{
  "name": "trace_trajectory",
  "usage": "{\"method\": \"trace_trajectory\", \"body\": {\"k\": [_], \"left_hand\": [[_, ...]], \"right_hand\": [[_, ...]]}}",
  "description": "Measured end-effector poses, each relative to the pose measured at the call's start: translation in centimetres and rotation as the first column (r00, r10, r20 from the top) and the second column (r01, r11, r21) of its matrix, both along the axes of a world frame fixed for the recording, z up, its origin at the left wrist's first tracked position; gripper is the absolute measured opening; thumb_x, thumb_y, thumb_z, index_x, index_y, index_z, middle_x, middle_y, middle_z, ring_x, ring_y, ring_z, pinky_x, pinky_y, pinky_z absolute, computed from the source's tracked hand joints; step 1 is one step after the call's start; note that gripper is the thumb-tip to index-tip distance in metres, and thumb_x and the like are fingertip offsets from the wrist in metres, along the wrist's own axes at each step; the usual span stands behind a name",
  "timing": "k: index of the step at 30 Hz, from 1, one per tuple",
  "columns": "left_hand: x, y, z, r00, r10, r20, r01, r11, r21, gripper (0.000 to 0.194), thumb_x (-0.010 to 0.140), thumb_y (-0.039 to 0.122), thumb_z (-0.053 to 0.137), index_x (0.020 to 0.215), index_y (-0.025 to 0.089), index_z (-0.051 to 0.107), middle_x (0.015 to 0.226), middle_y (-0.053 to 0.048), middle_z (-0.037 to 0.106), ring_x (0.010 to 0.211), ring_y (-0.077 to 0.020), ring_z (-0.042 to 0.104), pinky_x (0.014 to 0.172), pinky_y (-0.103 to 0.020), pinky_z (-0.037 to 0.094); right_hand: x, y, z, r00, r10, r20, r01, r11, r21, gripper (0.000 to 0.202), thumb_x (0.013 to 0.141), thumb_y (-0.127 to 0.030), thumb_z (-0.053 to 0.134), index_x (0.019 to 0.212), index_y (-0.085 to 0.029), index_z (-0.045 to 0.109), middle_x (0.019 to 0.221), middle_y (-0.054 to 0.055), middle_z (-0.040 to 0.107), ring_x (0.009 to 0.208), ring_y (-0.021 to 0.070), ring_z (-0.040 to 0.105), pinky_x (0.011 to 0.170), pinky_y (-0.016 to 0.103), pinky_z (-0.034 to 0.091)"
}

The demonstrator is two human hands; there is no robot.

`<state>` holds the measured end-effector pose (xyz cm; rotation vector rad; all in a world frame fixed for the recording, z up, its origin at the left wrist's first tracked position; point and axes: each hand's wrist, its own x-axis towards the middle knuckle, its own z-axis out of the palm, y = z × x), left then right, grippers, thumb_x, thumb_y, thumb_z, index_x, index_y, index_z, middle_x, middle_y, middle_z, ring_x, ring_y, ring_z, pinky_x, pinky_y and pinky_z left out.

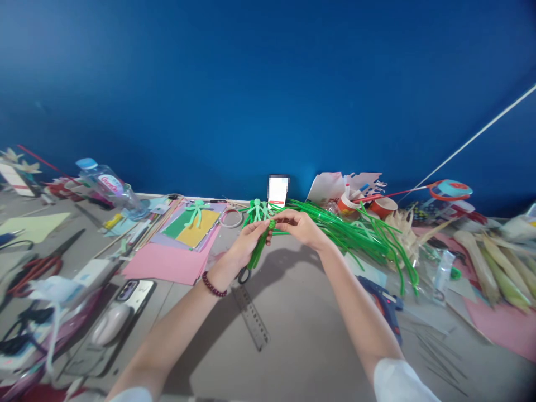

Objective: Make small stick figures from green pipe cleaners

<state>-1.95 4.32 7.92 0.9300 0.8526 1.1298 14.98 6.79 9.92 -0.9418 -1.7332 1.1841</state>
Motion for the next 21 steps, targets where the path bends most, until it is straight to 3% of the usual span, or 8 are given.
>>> {"method": "trace_trajectory", "body": {"k": [5,12,21], "left_hand": [[-0.02,-0.10,0.04,0.998,-0.001,-0.068,0.005,0.999,0.050,0.032,0.068,0.048,0.071,0.066,0.016,0.065,0.057,0.000,0.057,0.052,-0.0100,0.050,0.053,-0.025,0.043],[-0.41,-0.35,0.48,0.982,-0.047,-0.182,0.075,0.986,0.151,0.032,0.075,0.048,0.065,0.071,0.016,0.066,0.062,-0.001,0.057,0.056,-0.0111,0.049,0.057,-0.025,0.041],[-0.15,-0.27,0.13,0.961,0.058,-0.270,0.015,0.965,0.260,0.041,0.078,0.053,0.060,0.057,0.017,0.060,0.054,0.001,0.050,0.051,-0.0108,0.043,0.053,-0.025,0.034]], "right_hand": [[0.01,0.11,-0.39,0.999,0.047,-0.023,-0.048,0.999,-0.009,0.030,0.074,-0.039,0.070,0.097,-0.021,0.073,0.095,0.005,0.063,0.086,0.0185,0.061,0.080,0.033,0.050],[0.12,0.29,-0.28,1.000,0.010,-0.002,-0.010,0.998,0.054,0.028,0.074,-0.042,0.069,0.090,-0.020,0.074,0.088,0.005,0.061,0.080,0.0178,0.060,0.075,0.032,0.050],[-0.15,0.21,-0.71,1.000,-0.026,0.017,0.024,0.996,0.089,0.027,0.075,-0.041,0.069,0.094,-0.022,0.074,0.091,0.006,0.062,0.085,0.0198,0.061,0.077,0.034,0.050]]}}
